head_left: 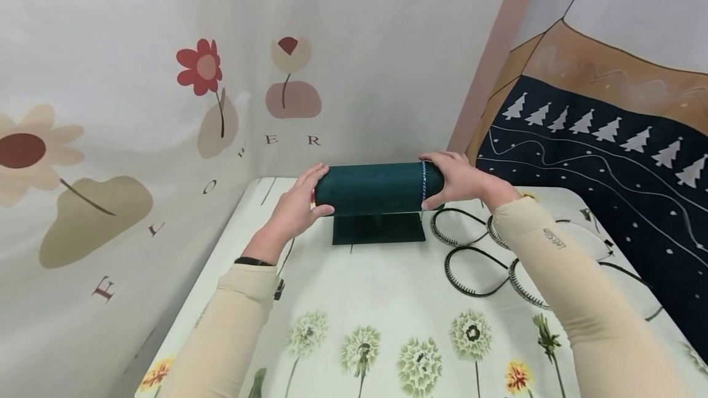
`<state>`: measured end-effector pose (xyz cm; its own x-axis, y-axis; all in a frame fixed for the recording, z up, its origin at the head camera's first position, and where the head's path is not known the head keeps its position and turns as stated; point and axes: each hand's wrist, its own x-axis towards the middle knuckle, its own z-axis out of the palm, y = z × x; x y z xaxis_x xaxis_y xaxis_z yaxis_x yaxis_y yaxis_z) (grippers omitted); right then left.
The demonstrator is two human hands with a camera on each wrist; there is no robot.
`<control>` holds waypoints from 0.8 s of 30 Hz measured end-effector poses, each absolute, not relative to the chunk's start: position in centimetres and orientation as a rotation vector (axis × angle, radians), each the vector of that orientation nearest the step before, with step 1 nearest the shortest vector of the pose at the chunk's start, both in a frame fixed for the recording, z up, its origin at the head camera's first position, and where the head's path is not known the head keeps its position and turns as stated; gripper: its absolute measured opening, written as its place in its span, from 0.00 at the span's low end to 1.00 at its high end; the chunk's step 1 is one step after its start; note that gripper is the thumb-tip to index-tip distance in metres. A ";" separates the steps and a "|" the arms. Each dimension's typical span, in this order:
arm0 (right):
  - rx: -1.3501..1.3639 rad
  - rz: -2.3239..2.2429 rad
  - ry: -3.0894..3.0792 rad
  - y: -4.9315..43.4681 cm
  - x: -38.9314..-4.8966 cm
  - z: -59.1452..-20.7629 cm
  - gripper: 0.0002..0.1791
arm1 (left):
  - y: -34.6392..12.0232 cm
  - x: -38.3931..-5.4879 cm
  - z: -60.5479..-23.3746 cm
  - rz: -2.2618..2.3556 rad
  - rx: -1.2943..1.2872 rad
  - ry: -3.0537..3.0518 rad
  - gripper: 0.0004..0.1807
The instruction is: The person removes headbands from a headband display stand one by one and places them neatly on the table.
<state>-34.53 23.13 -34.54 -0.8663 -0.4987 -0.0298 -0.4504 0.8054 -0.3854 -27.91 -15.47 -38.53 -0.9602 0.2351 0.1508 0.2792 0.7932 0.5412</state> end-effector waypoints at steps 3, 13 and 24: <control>-0.774 -0.589 2.909 23.4 -34.4 -35.5 0.65 | -15.5 -28.0 -38.6 -0.901 -0.425 -2.904 0.53; -0.715 -0.895 2.838 24.1 -34.5 -37.5 0.66 | -15.5 -28.0 -38.5 -0.927 -0.432 -2.897 0.53; -0.597 -1.230 2.617 25.6 -34.4 -38.3 0.65 | -15.7 -28.4 -38.7 -0.923 -0.431 -2.901 0.53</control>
